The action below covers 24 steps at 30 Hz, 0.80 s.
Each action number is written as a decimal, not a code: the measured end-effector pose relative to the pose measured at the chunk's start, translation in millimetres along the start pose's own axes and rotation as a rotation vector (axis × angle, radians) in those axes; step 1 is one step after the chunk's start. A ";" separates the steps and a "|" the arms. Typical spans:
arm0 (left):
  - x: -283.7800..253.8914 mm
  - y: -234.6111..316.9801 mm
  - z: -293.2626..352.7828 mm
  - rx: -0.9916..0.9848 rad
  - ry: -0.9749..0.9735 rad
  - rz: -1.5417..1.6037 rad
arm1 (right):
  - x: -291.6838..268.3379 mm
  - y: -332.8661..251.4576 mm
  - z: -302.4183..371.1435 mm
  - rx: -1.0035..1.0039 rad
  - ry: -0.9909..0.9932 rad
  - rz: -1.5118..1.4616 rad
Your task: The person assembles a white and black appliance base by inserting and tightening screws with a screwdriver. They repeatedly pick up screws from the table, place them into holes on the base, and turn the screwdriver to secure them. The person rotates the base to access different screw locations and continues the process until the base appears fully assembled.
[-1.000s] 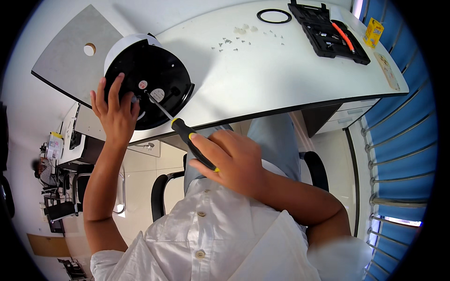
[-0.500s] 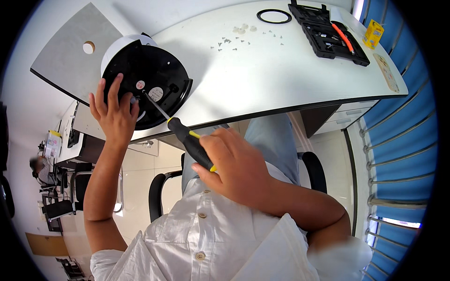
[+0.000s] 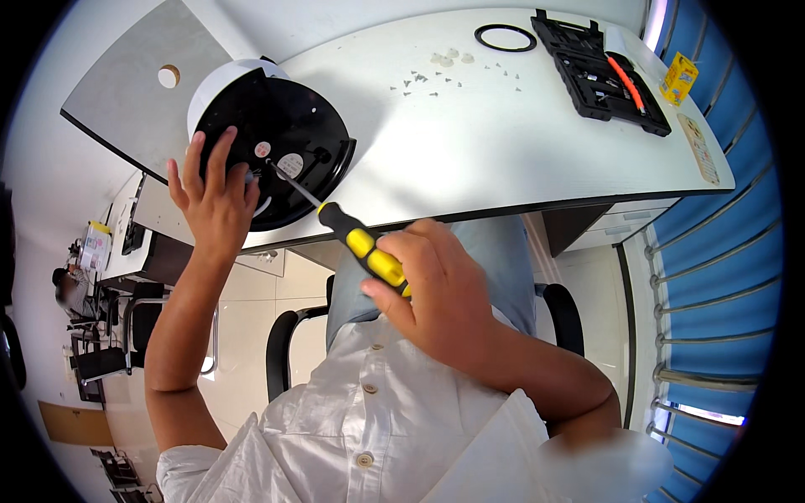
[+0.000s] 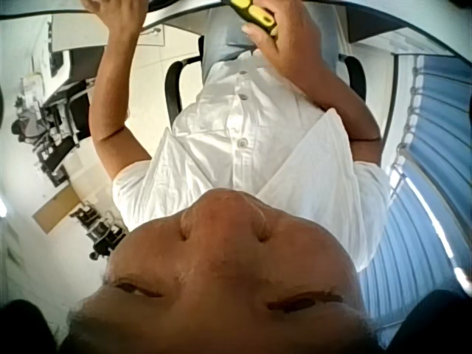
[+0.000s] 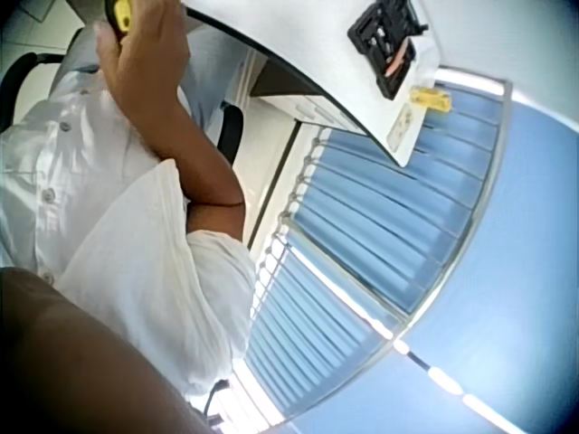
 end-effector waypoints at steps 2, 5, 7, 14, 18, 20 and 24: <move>-0.5 0.2 -2.1 0.014 0.000 -0.024 | 0.8 2.7 -0.3 -0.023 -0.037 0.065; 0.0 -0.2 -4.3 0.036 -0.004 -0.033 | 4.2 9.8 2.1 0.042 -0.118 0.041; 0.8 -0.1 -4.9 0.042 -0.008 -0.027 | 3.7 9.1 1.3 0.185 -0.123 -0.090; 1.7 1.1 -11.1 0.038 -0.073 0.023 | -4.1 16.3 -7.4 0.128 -0.132 -0.042; 4.4 1.0 -15.4 0.049 -0.068 0.078 | -6.4 16.5 -9.4 0.086 -0.057 0.086; 5.2 1.2 -16.5 0.054 -0.060 0.085 | -3.1 19.1 -8.4 0.119 -0.049 0.087; 2.4 3.6 -21.8 0.008 -0.032 0.113 | -2.2 16.5 -8.3 0.186 -0.001 -0.033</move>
Point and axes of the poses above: each hand's wrist, its own z-axis away from the middle knuckle, its own x-axis out of the palm, y = z × x, the point moved 3 cm from there along -z, towards the middle knuckle, and after that the axes turned 1 degree about -y, right-handed, at the moved point
